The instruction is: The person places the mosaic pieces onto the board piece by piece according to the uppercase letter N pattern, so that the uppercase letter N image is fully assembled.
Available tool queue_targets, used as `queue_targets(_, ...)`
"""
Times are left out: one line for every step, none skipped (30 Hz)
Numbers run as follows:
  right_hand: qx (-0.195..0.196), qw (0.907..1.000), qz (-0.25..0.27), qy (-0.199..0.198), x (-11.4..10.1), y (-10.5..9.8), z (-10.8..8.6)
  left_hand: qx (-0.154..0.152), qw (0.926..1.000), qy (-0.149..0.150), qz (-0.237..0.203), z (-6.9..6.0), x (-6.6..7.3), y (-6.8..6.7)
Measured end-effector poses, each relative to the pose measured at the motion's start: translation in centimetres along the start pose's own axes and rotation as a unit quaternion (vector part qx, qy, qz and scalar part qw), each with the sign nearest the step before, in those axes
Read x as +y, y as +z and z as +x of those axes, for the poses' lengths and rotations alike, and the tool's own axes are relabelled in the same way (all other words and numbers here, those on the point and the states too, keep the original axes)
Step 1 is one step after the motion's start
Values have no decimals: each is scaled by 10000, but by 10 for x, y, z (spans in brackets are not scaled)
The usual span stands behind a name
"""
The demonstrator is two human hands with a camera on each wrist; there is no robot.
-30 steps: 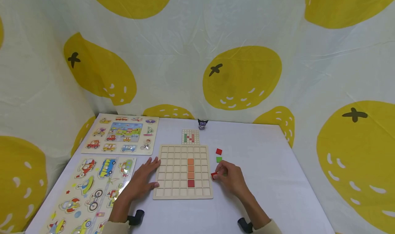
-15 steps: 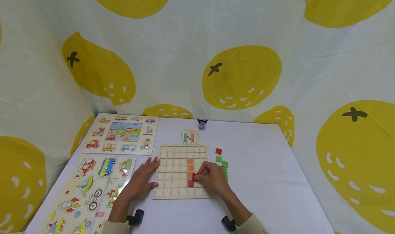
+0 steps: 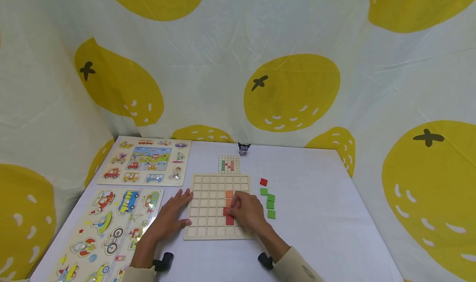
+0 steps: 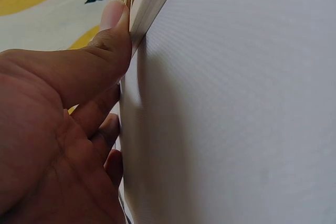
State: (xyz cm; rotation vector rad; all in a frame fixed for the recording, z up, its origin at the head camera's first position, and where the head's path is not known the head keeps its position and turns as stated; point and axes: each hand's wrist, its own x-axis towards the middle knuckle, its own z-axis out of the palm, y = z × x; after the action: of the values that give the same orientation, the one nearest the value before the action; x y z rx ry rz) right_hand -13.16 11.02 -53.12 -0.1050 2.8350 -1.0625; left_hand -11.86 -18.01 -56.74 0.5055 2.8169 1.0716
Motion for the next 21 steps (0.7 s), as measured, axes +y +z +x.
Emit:
queue_targets(12, 10000, -21, -17, -2, 1, 1, -4, 10000, 1, -5, 0, 0, 0)
queue_targets(22, 10000, -34, -41, -4, 2, 2, -2, 10000, 4, -9, 0, 0, -1)
queue_targets(32, 10000, -65, -63, -5, 3, 3, 3, 10000, 8, -15, 0, 0, -1)
queue_targets(41, 9999, -106, -102, -7, 5, 4, 10, 10000, 8, -29, 0, 0, -1)
queue_targets(49, 9998, -143, -94, -8, 6, 5, 14, 10000, 7, -29, -1, 0, -2)
queue_targets(49, 9998, -180, -98, -10, 8, 6, 19, 10000, 8, -36, -1, 1, -2)
queue_targets(48, 9996, -240, -103, -11, 9, 7, 22, 10000, 6, -45, -1, 1, -2)
queue_targets(39, 9995, -301, -109, -12, 10, 8, 24, 10000, 0, -56, -1, 1, -2)
queue_targets(36, 9993, -353, -117, -13, 12, 9, 28, 10000, -3, -66, -1, 1, -2)
queue_targets(20, 9991, -404, -111, -14, 12, 10, 28, 10000, -7, -76, -1, 1, -2)
queue_targets(0, 9990, -428, -93, -15, 13, 10, 30, 10000, -3, -84, -1, 2, -2)
queue_targets(-21, 9989, -465, -86, -15, 13, 10, 29, 10000, -1, -88, -1, 2, -2)
queue_targets(-38, 9988, -477, -96, -16, 13, 11, 24, 10000, -10, -91, -1, 2, -2)
queue_targets(-73, 9989, -461, -106, -16, 13, 10, 14, 10000, -22, -90, -1, 2, -2)
queue_targets(-107, 9989, -437, -130, -15, 12, 11, 5, 10000, -31, -80, -1, 2, -2)
queue_targets(-152, 9989, -406, -152, -15, 12, 11, -9, 10000, -41, -77, -1, 2, -2)
queue_targets(-207, 9990, -356, -165, -15, 11, 11, -4, 10000, -31, -78, -1, 2, -2)
queue_targets(-252, 9990, -322, -181, -14, 10, 11, 2, 10000, -18, -75, -1, 2, -2)
queue_targets(-298, 9990, -256, -203, -14, 9, 10, 2, 10000, -7, -86, -1, 2, -2)
queue_targets(-339, 9990, -200, -223, -13, 8, 10, 1, 10000, 10, -93, -1, 2, -1)
queue_targets(-372, 9989, -133, -243, -13, 8, 10, 0, 9999, 28, -100, -1, 2, -1)
